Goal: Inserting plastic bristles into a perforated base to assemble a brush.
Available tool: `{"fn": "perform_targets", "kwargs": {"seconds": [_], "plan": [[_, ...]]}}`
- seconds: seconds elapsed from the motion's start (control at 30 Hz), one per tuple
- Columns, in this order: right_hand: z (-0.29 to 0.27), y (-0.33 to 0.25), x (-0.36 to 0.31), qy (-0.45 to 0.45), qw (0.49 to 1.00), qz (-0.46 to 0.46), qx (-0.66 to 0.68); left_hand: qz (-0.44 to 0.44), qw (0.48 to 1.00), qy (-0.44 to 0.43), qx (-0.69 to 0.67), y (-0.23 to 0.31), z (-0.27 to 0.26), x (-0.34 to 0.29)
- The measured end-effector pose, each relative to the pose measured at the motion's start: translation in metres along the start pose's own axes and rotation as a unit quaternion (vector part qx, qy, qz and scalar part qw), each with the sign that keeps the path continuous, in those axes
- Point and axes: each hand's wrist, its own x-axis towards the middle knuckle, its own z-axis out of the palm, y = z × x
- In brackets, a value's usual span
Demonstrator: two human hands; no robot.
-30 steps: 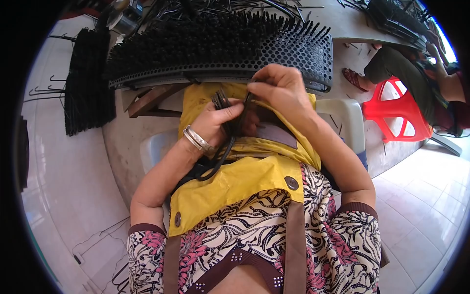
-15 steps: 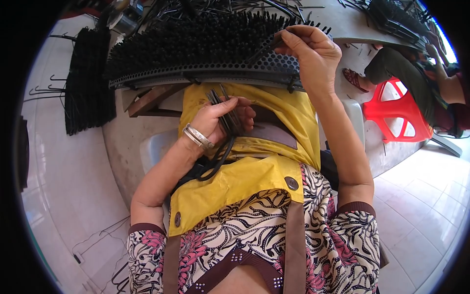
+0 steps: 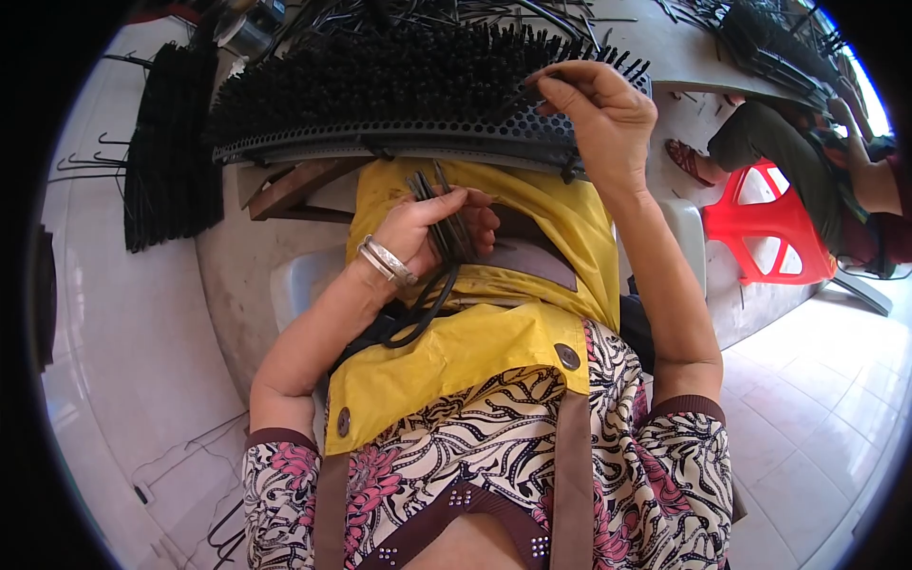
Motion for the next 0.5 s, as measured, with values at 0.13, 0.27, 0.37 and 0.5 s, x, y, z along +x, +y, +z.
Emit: {"fn": "perform_targets", "kwargs": {"seconds": [0.13,0.27,0.37,0.5], "plan": [[0.009,-0.004,-0.003,-0.034,0.994,0.005,-0.107,-0.006,1.000,-0.003,-0.007,0.001,0.000,0.002],[0.018,-0.018,0.008,-0.078,0.946,-0.104,-0.298,-0.006,1.000,-0.007,-0.019,0.000,-0.001,0.003],[0.025,-0.017,0.020,-0.151,0.877,-0.194,-0.412,-0.011,1.000,-0.011,-0.015,-0.001,-0.003,0.005],[0.031,-0.015,0.025,-0.202,0.826,-0.166,-0.499,-0.020,0.998,-0.050,0.026,-0.001,-0.009,0.006]]}}
